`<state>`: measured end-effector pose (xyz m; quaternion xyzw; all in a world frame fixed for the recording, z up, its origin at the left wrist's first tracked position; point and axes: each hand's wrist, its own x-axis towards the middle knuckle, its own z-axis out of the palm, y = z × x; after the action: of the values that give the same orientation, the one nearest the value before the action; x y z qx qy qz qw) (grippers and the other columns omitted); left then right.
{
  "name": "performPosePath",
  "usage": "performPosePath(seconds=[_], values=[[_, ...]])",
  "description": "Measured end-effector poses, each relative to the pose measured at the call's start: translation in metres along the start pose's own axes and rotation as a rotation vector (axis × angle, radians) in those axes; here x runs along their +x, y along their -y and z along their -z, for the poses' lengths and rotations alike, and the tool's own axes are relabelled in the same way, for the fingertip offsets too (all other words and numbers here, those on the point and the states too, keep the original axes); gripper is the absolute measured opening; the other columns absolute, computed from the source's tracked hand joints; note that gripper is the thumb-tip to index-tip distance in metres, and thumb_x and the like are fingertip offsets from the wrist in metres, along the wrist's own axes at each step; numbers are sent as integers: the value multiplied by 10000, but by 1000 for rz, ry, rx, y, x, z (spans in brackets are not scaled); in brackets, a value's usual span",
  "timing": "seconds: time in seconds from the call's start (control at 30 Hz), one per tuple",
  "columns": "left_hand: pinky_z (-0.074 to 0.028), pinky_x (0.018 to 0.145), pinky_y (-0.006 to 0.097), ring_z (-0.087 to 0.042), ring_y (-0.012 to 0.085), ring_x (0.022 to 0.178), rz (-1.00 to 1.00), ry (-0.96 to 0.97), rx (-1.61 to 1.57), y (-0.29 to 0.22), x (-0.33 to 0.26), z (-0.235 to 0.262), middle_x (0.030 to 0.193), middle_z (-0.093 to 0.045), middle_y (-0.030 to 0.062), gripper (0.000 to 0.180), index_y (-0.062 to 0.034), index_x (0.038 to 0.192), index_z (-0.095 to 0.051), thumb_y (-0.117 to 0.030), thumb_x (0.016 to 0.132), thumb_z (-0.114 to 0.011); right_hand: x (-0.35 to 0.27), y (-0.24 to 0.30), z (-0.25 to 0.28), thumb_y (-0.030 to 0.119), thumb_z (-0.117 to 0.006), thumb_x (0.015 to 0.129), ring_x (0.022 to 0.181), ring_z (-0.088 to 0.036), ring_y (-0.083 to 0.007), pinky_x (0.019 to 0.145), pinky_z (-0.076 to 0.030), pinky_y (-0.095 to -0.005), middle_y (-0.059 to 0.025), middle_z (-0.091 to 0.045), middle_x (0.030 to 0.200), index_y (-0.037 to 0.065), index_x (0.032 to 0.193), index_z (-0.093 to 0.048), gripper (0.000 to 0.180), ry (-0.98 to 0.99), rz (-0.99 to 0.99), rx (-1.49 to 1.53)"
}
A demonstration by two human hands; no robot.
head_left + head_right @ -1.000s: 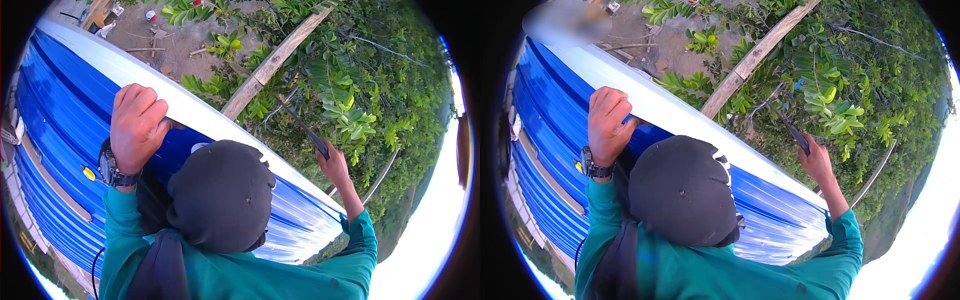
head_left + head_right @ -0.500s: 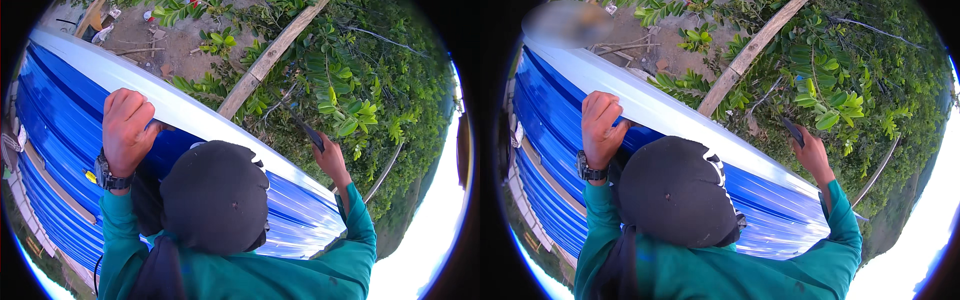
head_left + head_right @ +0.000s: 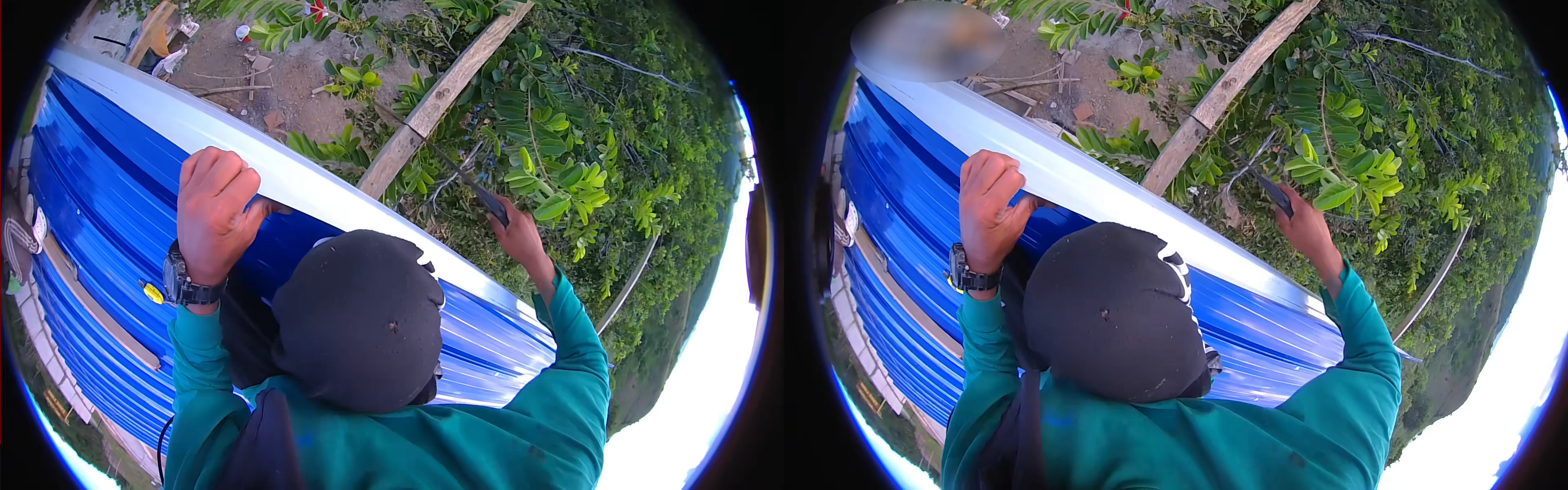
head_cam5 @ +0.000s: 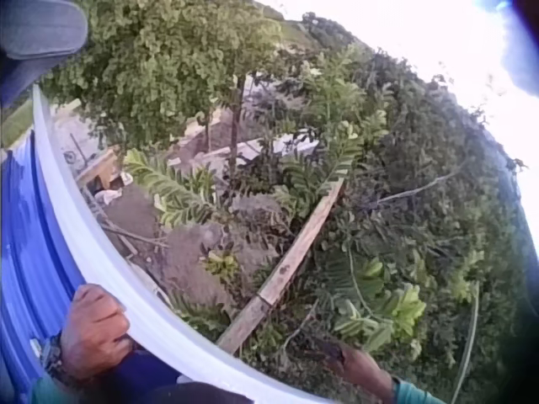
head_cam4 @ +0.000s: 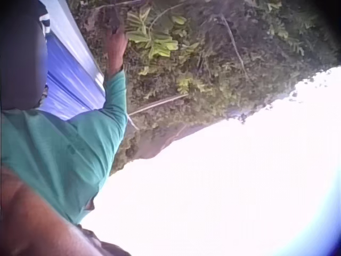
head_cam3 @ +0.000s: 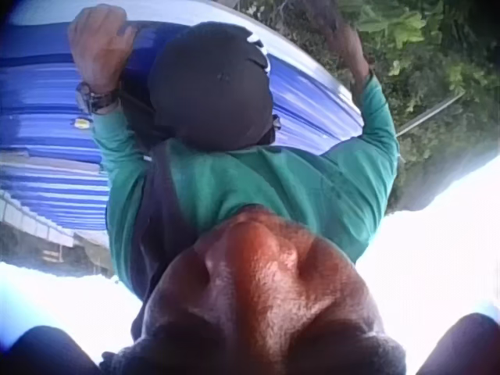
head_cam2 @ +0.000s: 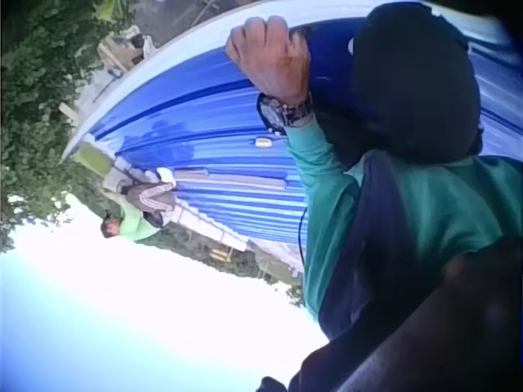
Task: Installing blue corrugated metal roofing sheets on a structure using a tape measure, pencil, and handsaw.
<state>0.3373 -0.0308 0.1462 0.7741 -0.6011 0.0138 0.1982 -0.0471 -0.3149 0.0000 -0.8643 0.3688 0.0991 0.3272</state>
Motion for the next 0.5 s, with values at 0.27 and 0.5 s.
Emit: performPosePath(seconds=[0.27, 0.5], values=[[-449, 850, 422, -560, 273, 834, -44, -61, -26, -6, 11, -6, 816, -517, 58, 362, -64, 761, -592, -152, 560, -881, 69, -39, -55, 244, -687, 965, 920, -692, -400, 801, -551, -464, -212, -705, 1034, 94, 1413, -523, 500, -20, 98, -141], [-453, 854, 430, -596, 301, 910, -19, -9, -18, 8, -3, -3, 883, -593, 85, 389, -37, 747, -566, -95, 525, -880, 53, -14, -38, 220, -684, 944, 922, -688, -386, 795, -549, -463, -206, -692, 1059, 104, 1382, -551, 472, -76, 166, -90]])
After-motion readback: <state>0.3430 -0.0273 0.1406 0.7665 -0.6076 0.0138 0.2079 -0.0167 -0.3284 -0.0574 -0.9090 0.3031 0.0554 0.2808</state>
